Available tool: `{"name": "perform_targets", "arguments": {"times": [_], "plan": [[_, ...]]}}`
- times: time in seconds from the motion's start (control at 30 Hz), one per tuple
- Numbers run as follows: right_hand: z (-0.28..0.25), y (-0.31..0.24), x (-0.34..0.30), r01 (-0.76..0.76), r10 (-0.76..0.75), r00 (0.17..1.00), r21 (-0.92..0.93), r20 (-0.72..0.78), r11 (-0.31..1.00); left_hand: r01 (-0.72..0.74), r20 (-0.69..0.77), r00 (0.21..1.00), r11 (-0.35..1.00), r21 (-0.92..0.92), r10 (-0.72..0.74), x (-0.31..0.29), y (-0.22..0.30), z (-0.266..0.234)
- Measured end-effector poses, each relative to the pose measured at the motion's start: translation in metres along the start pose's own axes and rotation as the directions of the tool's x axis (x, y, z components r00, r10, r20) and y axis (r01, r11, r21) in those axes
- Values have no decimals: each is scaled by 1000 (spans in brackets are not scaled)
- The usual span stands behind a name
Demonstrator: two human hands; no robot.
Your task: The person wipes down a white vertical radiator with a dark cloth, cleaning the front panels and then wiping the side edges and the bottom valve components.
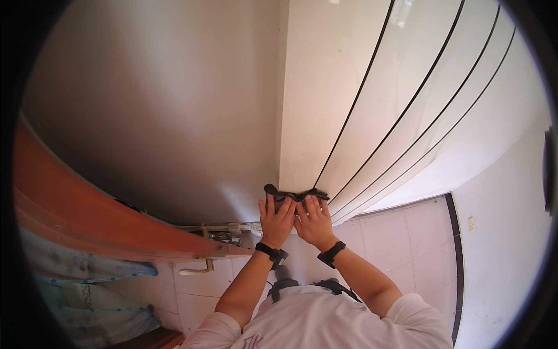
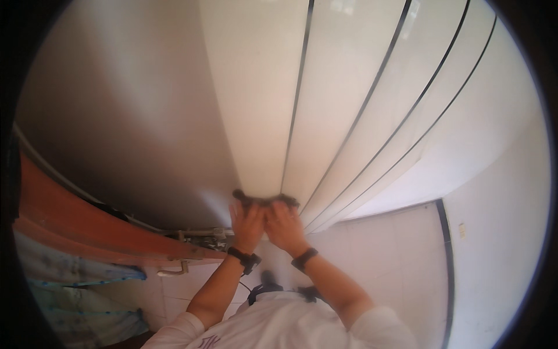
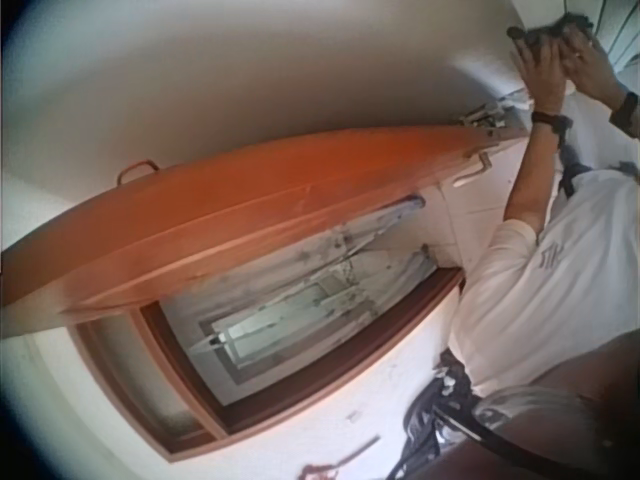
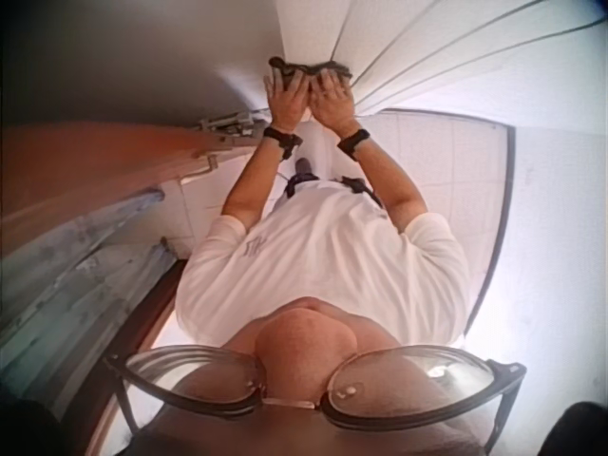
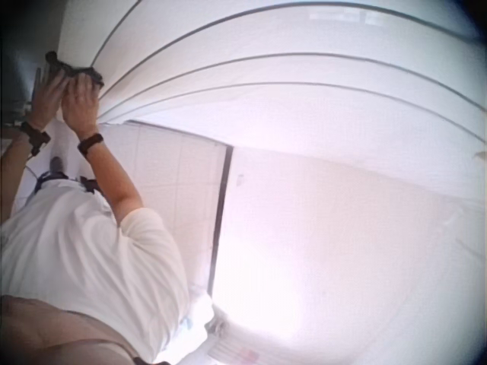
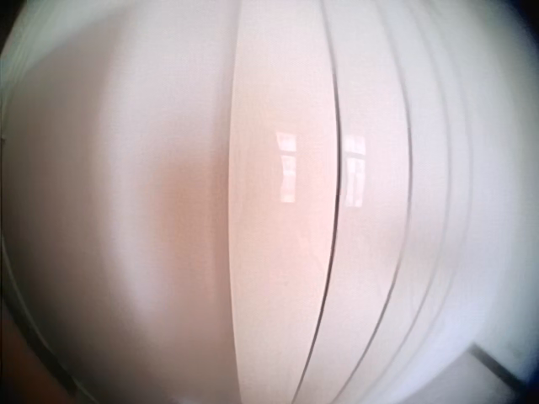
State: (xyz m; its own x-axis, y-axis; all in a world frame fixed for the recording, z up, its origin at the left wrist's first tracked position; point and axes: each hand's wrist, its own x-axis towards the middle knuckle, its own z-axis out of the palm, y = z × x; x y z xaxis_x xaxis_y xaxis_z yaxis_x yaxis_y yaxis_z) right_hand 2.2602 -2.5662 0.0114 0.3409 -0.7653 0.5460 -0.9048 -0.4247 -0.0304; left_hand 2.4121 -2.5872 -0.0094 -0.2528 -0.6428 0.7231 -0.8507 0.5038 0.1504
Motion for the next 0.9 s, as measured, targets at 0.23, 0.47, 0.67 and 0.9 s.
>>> {"name": "perform_targets", "arguments": {"times": [0.23,0.47,0.67,0.9], "plan": [[-78,25,78,-111,41,863,-110,-503,988,-223,-304,925,973,57,229,136,34,-61],[-222,55,190,-27,-47,731,-98,-681,995,-199,-674,699,970,138,239,294,86,-148],[-149,60,135,-20,-117,764,-205,-635,979,-76,-572,796,970,232,199,224,77,-110],[23,49,-40,-45,35,996,-124,-82,991,-158,-41,986,987,20,159,29,40,6]]}}
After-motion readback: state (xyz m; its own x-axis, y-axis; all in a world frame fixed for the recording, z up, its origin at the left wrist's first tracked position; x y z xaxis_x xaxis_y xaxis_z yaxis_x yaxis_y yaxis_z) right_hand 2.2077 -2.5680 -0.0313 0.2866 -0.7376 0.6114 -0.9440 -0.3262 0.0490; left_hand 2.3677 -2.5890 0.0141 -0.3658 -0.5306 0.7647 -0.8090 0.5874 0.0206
